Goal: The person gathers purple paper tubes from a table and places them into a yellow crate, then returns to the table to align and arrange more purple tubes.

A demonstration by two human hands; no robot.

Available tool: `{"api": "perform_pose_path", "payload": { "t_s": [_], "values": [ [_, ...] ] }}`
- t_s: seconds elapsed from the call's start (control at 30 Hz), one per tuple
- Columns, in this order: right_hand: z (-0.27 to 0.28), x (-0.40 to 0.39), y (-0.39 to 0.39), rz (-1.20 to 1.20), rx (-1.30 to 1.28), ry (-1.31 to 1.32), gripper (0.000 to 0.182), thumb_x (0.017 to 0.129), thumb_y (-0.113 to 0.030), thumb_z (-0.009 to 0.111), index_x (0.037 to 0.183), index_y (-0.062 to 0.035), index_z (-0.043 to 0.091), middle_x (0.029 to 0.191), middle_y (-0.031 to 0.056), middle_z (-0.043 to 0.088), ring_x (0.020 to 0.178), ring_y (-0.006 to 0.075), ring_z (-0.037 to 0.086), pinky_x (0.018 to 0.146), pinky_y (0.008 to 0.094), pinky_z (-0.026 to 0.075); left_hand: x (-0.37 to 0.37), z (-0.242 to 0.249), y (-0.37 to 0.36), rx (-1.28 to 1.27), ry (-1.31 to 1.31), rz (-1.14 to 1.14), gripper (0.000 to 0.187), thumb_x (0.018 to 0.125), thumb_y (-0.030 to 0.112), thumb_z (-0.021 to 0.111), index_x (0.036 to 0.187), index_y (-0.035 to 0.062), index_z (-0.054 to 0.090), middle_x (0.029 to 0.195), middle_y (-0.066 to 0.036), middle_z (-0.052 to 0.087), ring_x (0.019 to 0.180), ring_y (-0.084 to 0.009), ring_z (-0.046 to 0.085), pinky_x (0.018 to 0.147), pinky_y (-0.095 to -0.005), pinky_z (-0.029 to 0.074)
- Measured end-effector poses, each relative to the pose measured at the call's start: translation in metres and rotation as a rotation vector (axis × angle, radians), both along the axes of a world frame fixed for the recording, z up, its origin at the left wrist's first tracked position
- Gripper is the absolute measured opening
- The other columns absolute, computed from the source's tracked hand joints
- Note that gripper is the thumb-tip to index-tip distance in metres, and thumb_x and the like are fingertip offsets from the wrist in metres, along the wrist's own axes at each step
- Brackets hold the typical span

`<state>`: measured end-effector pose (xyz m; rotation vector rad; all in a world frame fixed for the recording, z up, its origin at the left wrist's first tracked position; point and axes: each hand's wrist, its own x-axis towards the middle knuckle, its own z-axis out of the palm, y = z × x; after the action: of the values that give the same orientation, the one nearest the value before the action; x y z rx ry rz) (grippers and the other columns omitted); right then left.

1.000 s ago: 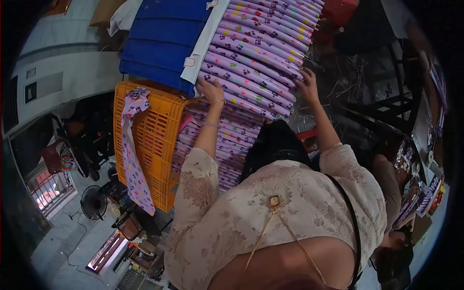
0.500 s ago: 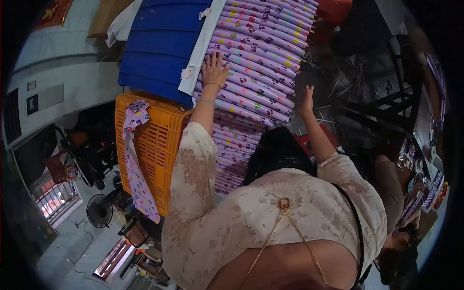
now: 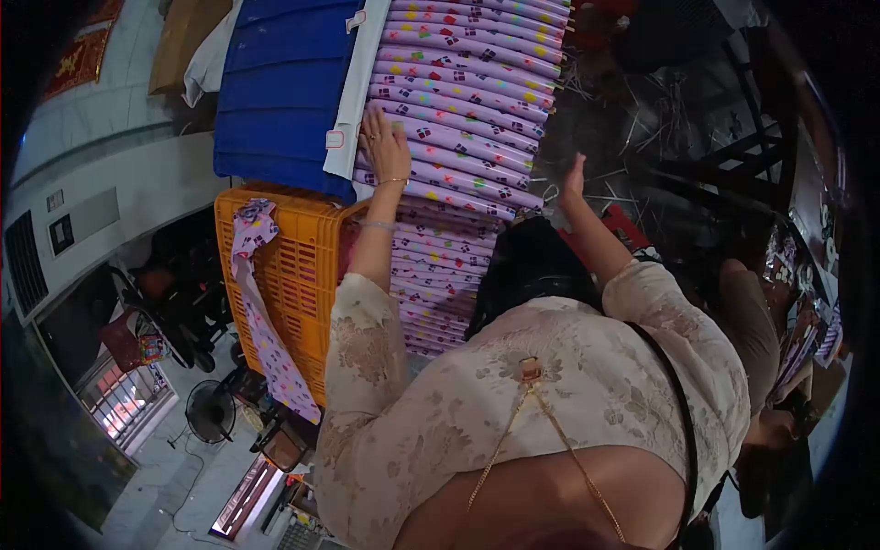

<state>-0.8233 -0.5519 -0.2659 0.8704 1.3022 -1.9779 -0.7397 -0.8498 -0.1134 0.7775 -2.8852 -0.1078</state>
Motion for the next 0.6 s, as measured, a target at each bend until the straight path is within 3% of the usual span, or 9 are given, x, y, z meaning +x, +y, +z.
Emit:
{"api": "perform_pose_path", "payload": {
  "t_s": [0.07,0.13,0.2,0.27,0.37,0.47,0.5,0.57,0.6],
  "values": [
    [0.015,0.012,0.006,-0.126,-0.091,-0.223,0.072,0.085,-0.062,0.024,0.129,-0.0067,0.036,0.126,0.0092,0.045,0.115,0.0243,0.042,0.1,0.0354,0.028,0.016,0.008,0.026,0.136,0.022,0.002,0.054,0.09,0.025,0.037,0.135,0.0006,0.02,0.14,-0.018,0.021,0.131,-0.0315,0.016,0.106,-0.0433,0.011],
    [-0.008,0.035,0.005,-0.107,-0.179,-0.552,0.071,0.084,-0.063,0.022,0.126,-0.0083,0.04,0.125,0.011,0.046,0.114,0.0298,0.043,0.097,0.0457,0.032,0.04,0.011,0.049,0.179,0.051,0.039,0.054,0.09,0.025,0.036,0.135,0.0002,0.019,0.14,-0.017,0.021,0.131,-0.0317,0.015,0.106,-0.0436,0.01],
    [-0.032,0.047,-0.027,-0.047,-0.096,-0.549,0.075,0.082,-0.066,0.021,0.126,-0.0088,0.04,0.124,0.013,0.046,0.113,0.0352,0.043,0.093,0.0556,0.032,0.064,0.011,0.066,0.222,0.084,0.076,0.054,0.091,0.026,0.036,0.135,-0.0002,0.019,0.14,-0.017,0.02,0.131,-0.032,0.015,0.106,-0.044,0.01],
    [-0.001,0.041,-0.063,0.051,-0.355,-0.526,0.081,0.078,-0.072,0.022,0.127,-0.0093,0.039,0.125,0.0147,0.045,0.114,0.0373,0.042,0.094,0.0585,0.028,0.091,0.011,0.079,0.223,0.07,0.21,0.055,0.091,0.026,0.035,0.135,-0.0006,0.017,0.141,-0.018,0.019,0.131,-0.0333,0.014,0.106,-0.0435,0.01],
    [0.012,0.036,-0.06,-0.082,-0.487,-0.661,0.083,0.076,-0.073,0.025,0.128,-0.01,0.039,0.125,0.0154,0.044,0.114,0.0367,0.041,0.095,0.0574,0.028,0.119,0.018,0.104,0.306,0.054,0.349,0.055,0.092,0.027,0.035,0.136,-0.0003,0.017,0.141,-0.018,0.018,0.131,-0.0343,0.013,0.105,-0.0432,0.01],
    [0.089,0.019,-0.048,-0.095,-0.188,-0.639,0.076,0.081,-0.067,0.025,0.127,-0.0075,0.04,0.13,0.0141,0.039,0.117,0.034,0.038,0.097,0.0515,0.027,0.149,0.002,0.119,0.31,-0.001,0.383,0.057,0.091,0.028,0.037,0.136,-0.0009,0.017,0.141,-0.018,0.017,0.13,-0.0357,0.015,0.105,-0.0433,0.011],
    [-0.027,-0.018,-0.02,-0.242,-0.382,-0.85,0.06,0.088,-0.051,0.032,0.124,-0.0038,0.041,0.129,0.0154,0.038,0.117,0.0319,0.037,0.1,0.0406,0.027,0.15,0.002,0.121,0.307,0.007,0.373,0.057,0.091,0.028,0.037,0.136,-0.0009,0.017,0.141,-0.018,0.017,0.13,-0.0357,0.015,0.105,-0.0433,0.011],
    [0.002,0.021,-0.039,0.129,0.678,0.753,0.046,0.091,-0.034,0.037,0.124,-0.0024,0.041,0.13,0.0148,0.033,0.12,0.0317,0.032,0.098,0.039,0.029,0.154,0.003,0.123,0.285,-0.038,0.277,0.058,0.09,0.025,0.04,0.136,-0.0006,0.016,0.141,-0.019,0.017,0.13,-0.0363,0.015,0.105,-0.0431,0.013],
    [0.052,0.006,-0.043,0.166,0.707,0.935,0.035,0.088,-0.02,0.044,0.116,0.0005,0.046,0.125,0.0159,0.037,0.115,0.0324,0.037,0.094,0.0374,0.033,0.149,0.006,0.12,0.318,-0.026,0.267,0.06,0.088,0.023,0.043,0.136,-0.0001,0.016,0.141,-0.019,0.018,0.13,-0.0359,0.016,0.105,-0.0428,0.014]
  ]
}}
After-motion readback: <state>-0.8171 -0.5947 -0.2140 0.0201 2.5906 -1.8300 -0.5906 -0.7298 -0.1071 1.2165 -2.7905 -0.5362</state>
